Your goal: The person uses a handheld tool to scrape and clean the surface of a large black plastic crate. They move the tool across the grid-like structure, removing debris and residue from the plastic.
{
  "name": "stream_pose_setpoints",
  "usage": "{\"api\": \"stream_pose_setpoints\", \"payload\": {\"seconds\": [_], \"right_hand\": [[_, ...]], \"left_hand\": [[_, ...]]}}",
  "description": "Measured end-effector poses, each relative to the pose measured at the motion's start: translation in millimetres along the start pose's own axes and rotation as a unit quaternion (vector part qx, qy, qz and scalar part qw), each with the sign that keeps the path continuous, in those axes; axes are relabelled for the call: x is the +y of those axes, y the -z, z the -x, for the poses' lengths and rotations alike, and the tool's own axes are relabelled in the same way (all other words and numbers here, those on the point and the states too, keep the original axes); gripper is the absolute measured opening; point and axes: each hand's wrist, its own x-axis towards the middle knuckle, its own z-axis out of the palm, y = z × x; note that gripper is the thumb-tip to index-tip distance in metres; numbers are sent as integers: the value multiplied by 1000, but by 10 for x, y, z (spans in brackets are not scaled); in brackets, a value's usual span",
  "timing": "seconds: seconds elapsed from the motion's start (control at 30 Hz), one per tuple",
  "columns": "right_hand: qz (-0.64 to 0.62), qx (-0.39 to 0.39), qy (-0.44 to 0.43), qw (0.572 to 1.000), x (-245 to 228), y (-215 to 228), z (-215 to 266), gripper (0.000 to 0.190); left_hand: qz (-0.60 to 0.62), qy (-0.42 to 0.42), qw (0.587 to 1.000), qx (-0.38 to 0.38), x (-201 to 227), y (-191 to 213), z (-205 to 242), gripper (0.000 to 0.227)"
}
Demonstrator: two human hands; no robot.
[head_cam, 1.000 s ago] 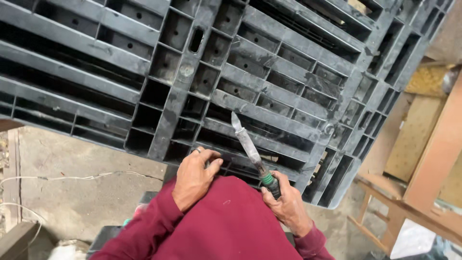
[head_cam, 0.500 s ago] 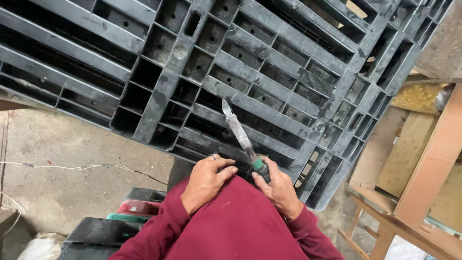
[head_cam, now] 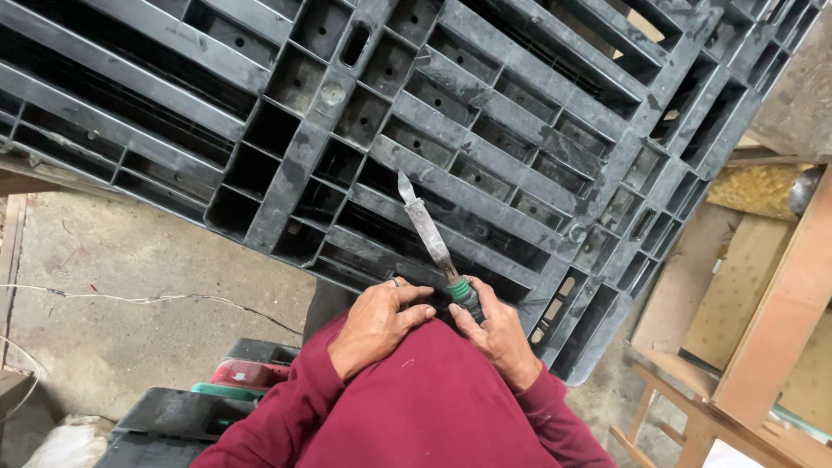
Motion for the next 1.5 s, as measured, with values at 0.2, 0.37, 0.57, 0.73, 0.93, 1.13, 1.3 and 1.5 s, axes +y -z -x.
{"api": "stream_pose_setpoints", "payload": {"seconds": [0.2,0.37,0.57,0.73,0.93,1.13,1.3,1.5], "right_hand": [[3,1,41,999,-34,17,-12,49],[-1,-25,-19,1000,-181,79,-29,45],[4,-24,-49,998,-336,102,-10,43],[12,-11,-94,995,-403,53,3,43],[8,17,-98,995,-301,-115,13,45],[23,86,-81,993,-124,-237,37,48],[-13,79,-42,996,-108,-228,64,44],[-13,57,-58,997,-123,-135,18,45]], "left_hand": [[18,-4,1000,3,-46,0,-28,38],[54,25,998,21,-34,90,-38,35],[112,-123,952,258,-69,475,-266,45],[-54,-204,920,330,-81,975,-787,45],[-297,-183,830,436,-120,1154,-1384,39],[-293,-142,853,407,-155,1179,-1472,37],[-310,-136,845,413,-135,1187,-1479,36],[-322,-155,825,437,-96,1199,-1443,41]]}}
